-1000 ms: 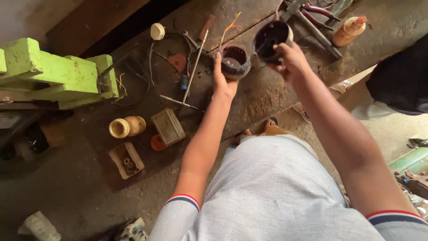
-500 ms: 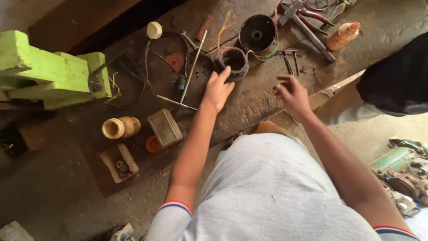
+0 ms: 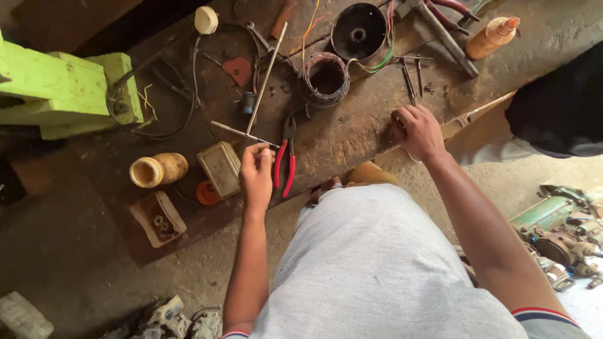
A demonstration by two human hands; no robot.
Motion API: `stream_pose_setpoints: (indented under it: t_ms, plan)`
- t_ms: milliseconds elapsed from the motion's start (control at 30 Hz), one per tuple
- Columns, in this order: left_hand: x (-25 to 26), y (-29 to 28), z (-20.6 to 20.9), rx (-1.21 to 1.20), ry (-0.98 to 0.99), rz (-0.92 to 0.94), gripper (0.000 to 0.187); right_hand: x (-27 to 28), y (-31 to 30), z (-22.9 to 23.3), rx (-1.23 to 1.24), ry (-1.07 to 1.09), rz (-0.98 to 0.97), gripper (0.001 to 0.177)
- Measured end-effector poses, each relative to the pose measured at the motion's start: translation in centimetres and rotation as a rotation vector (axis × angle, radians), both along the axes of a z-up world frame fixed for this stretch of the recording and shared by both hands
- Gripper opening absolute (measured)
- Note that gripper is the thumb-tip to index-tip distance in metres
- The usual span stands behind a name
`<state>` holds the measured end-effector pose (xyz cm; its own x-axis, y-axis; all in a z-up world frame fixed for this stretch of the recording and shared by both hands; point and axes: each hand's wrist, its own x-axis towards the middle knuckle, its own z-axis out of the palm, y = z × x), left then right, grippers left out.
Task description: The person disassembles a small electric motor on a workbench using a T-handle wrench and pliers. They loosen bolts, remove the end caps, and separate the rotor from the stator housing, then reassemble the components.
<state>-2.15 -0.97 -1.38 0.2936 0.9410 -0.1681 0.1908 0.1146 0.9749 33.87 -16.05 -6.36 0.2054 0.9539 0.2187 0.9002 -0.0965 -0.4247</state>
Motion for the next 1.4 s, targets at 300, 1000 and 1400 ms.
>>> stream_pose_setpoints:
  t_ms: [300, 1000, 1400]
  plan:
    - [-6.8, -4.2, -0.5, 0.5, 0.474, 0.322, 0.02, 0.6, 1.1, 0.1, -0.01, -0.129, 0.108, 0.022]
    - [-20.1, -0.7, -13.2, -0.583, 0.449, 1.721, 0.079, 2.6, 2.3, -0.8, 0.047, -0.088, 0.151, 0.02]
    - [-18.7, 0.2, -14.4, -0.38, 0.724, 1.8, 0.065, 3.2, 2.5, -1.4, 0.014, -0.095, 0.146, 0.021]
